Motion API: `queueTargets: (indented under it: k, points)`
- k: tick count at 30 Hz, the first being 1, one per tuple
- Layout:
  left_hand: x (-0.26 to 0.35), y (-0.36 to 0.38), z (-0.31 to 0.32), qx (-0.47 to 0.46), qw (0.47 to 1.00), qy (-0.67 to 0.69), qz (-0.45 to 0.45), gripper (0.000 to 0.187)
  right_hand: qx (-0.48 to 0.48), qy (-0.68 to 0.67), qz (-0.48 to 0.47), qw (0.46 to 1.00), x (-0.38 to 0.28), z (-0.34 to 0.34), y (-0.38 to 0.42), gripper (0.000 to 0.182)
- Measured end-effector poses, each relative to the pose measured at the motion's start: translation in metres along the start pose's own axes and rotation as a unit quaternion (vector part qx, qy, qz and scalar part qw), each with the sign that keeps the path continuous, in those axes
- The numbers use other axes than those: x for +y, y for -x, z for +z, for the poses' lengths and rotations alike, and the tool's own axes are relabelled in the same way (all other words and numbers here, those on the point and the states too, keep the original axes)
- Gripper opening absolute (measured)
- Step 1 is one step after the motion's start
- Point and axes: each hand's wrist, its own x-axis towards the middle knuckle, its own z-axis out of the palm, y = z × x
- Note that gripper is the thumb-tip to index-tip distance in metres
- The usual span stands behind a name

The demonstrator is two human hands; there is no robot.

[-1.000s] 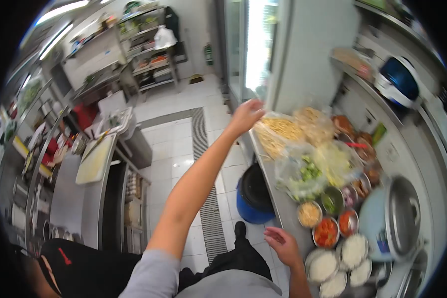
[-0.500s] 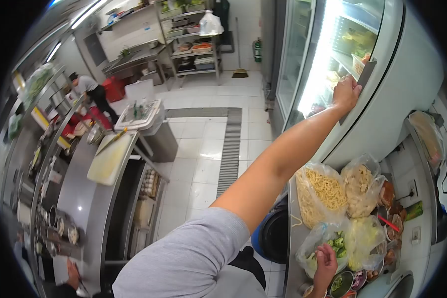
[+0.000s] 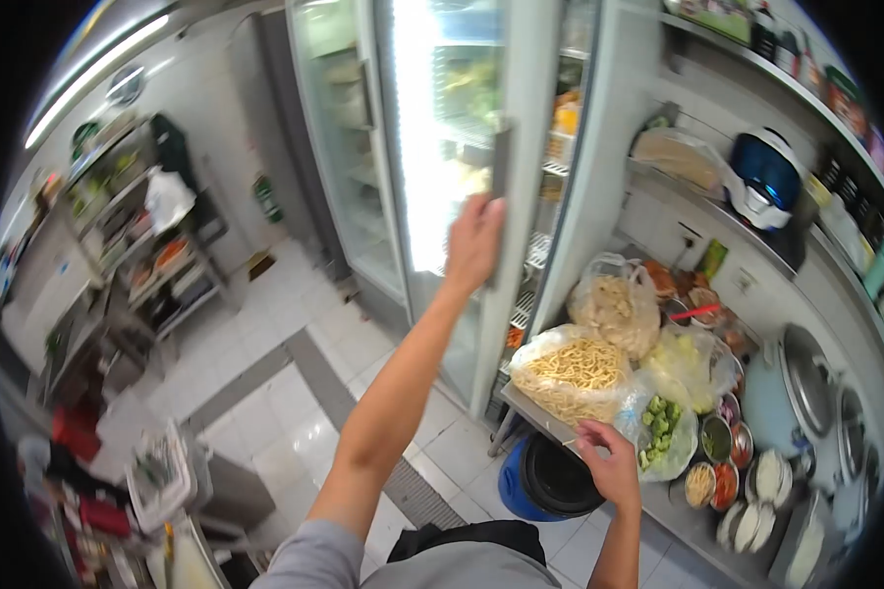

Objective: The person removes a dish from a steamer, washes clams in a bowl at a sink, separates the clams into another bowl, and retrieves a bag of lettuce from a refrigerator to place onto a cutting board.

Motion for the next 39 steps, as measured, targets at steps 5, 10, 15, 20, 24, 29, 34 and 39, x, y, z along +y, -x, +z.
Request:
queueTargets:
  k: [5,10,15,20,24,29,34,39]
  points:
    - [0.007,0.041,-0.136,0.095,0.994,0.005,-0.061,0.039,0.041,0.037,0.004,0.998,-0.03,0.019,-0.027,0.031]
    - [-0.037,0.034,-0.297,0.258,0.966,0.018,-0.014,0.042,0.023,0.106,-0.036,0.993,-0.041,0.03,-0.094,0.031]
    - [-0.079,0.008,-0.452,0.226,0.966,0.121,-0.038,0.042,-0.01,0.078,-0.08,0.994,-0.041,0.057,-0.187,0.033]
    - [-0.089,-0.025,-0.526,0.183,0.981,0.063,-0.026,0.04,-0.051,0.13,-0.109,0.984,-0.059,0.096,-0.273,0.033]
    - [-0.134,-0.037,-0.59,0.266,0.961,0.069,-0.036,0.04,-0.137,0.188,-0.151,0.961,-0.066,0.107,-0.311,0.039]
    - [-0.175,-0.025,-0.673,0.281,0.953,0.104,-0.054,0.033,-0.188,0.268,-0.198,0.924,-0.095,0.104,-0.354,0.039]
    - [-0.169,-0.043,-0.676,0.344,0.932,0.102,-0.051,0.034,-0.088,0.333,-0.312,0.886,-0.144,0.121,-0.42,0.039]
    - [-0.16,-0.04,-0.649,0.387,0.916,0.084,-0.064,0.039,0.018,0.498,-0.237,0.834,-0.219,0.144,-0.538,0.046]
